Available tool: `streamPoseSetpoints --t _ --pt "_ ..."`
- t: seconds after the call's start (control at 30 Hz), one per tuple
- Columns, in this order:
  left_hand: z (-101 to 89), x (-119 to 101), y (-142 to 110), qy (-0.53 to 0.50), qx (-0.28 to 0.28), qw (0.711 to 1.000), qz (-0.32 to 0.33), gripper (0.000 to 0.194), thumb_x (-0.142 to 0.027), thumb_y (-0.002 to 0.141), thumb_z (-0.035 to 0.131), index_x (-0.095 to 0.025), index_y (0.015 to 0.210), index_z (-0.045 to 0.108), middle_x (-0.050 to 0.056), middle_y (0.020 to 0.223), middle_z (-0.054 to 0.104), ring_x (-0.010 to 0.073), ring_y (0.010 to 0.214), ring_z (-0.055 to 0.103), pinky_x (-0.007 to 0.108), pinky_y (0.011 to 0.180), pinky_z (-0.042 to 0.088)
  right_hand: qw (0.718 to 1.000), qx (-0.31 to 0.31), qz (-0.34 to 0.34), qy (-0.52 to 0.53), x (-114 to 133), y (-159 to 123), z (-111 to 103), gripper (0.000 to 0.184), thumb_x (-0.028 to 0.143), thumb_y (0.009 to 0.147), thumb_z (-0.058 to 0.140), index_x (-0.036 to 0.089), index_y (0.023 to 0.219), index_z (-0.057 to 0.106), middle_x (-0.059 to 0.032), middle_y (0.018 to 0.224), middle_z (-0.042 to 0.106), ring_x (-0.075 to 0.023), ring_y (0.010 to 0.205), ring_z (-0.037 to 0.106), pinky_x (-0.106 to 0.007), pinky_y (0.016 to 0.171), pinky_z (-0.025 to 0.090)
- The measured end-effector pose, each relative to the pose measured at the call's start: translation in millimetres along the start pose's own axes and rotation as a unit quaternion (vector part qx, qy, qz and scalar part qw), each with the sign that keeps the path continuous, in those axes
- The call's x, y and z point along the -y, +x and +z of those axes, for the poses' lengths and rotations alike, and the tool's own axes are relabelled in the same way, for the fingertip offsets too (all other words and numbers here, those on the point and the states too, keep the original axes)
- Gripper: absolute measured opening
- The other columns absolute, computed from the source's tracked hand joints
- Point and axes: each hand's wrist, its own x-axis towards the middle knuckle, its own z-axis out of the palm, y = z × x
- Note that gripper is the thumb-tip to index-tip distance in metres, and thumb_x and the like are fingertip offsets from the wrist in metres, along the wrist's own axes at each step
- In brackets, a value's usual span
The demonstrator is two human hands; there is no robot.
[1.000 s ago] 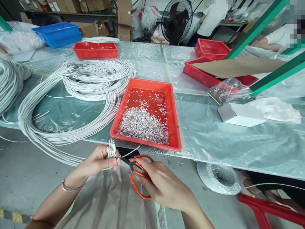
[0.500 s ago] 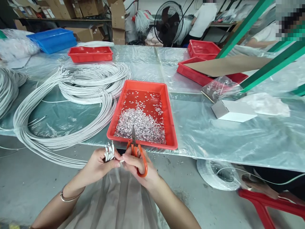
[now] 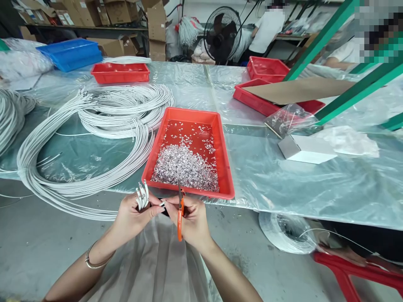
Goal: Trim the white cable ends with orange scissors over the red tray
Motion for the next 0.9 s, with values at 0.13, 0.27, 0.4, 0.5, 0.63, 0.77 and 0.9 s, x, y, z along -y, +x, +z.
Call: streamPoseSetpoints --t 0.13,0.27,0.4,0.5,0.63,0.77,0.9 --pt "0.3 -0.4 -0.8 -0.009 0.008 1.0 -0.007 0.013 -0.025 0.079 0.063 -0.014 0.072 0.066 0.004 0.068 0.066 0.013 0.06 0.056 0.023 0.057 0.043 0.999 0.007 -0.01 -0.047 -0.7 0.6 -2.8 0.007 0.023 0.069 0.07 0.018 0.065 0.069 0.0037 0.047 0.046 -0.0095 0.043 0.038 -0.021 0.042 0.033" --pt "-2.5 -1.6 1.9 -0.041 0.015 0.999 -0.022 0.012 -0.024 0.077 0.064 -0.013 0.072 0.066 0.003 0.068 0.065 0.0125 0.06 0.055 0.022 0.057 0.043 0.998 0.018 -0.009 -0.055 3.4 4.8 -4.0 0.008 0.022 0.068 0.07 0.017 0.062 0.068 0.0032 0.047 0.047 -0.0094 0.044 0.038 -0.021 0.041 0.033" --pt "-12.4 -6.1 8.0 -0.14 0.107 0.982 -0.069 0.017 -0.027 0.076 0.064 -0.011 0.071 0.066 0.003 0.063 0.065 0.012 0.056 0.055 0.022 0.054 0.042 0.997 0.046 -0.02 -0.056 6.2 8.4 -2.2 0.013 0.026 0.07 0.067 0.016 0.062 0.066 0.0032 0.047 0.047 -0.0085 0.042 0.037 -0.02 0.039 0.032" --pt "-16.1 -7.2 10.1 -0.165 0.206 0.96 -0.091 0.02 -0.029 0.078 0.062 -0.011 0.072 0.067 0.004 0.061 0.064 0.0126 0.056 0.056 0.021 0.054 0.042 0.992 0.027 -0.048 -0.109 10.0 14.1 -5.6 0.018 0.028 0.076 0.06 0.015 0.063 0.064 0.0043 0.047 0.043 -0.0075 0.041 0.033 -0.019 0.039 0.029" --pt "-13.9 -2.5 10.7 -0.104 0.163 0.976 -0.098 0.019 -0.028 0.077 0.064 -0.012 0.086 0.069 0.005 0.076 0.066 0.0128 0.065 0.056 0.022 0.06 0.042 0.948 -0.054 -0.108 -0.293 22.8 36.5 -25.0 0.024 0.032 0.079 0.058 0.016 0.061 0.059 0.0041 0.049 0.043 -0.0091 0.044 0.035 -0.022 0.045 0.033" --pt "-18.9 1.4 11.9 -0.094 0.116 0.987 -0.065 0.029 -0.034 0.084 0.056 -0.014 0.1 0.068 0.005 0.083 0.063 0.012 0.067 0.053 0.022 0.06 0.042 0.887 -0.102 -0.124 -0.434 28.8 56.5 -46.7 0.017 0.028 0.08 0.055 0.016 0.091 0.059 0.0022 0.058 0.051 -0.012 0.046 0.041 -0.025 0.051 0.037" --pt "-28.0 0.6 11.5 -0.185 0.126 0.966 -0.129 0.033 -0.039 0.079 0.061 -0.01 0.096 0.066 0.002 0.064 0.06 0.0117 0.058 0.056 0.023 0.057 0.044 0.943 -0.039 -0.103 -0.313 19.2 50.2 -53.3 0.04 0.027 0.078 0.056 0.017 0.115 0.044 0.0 0.071 0.057 -0.0139 0.053 0.051 -0.024 0.051 0.042"
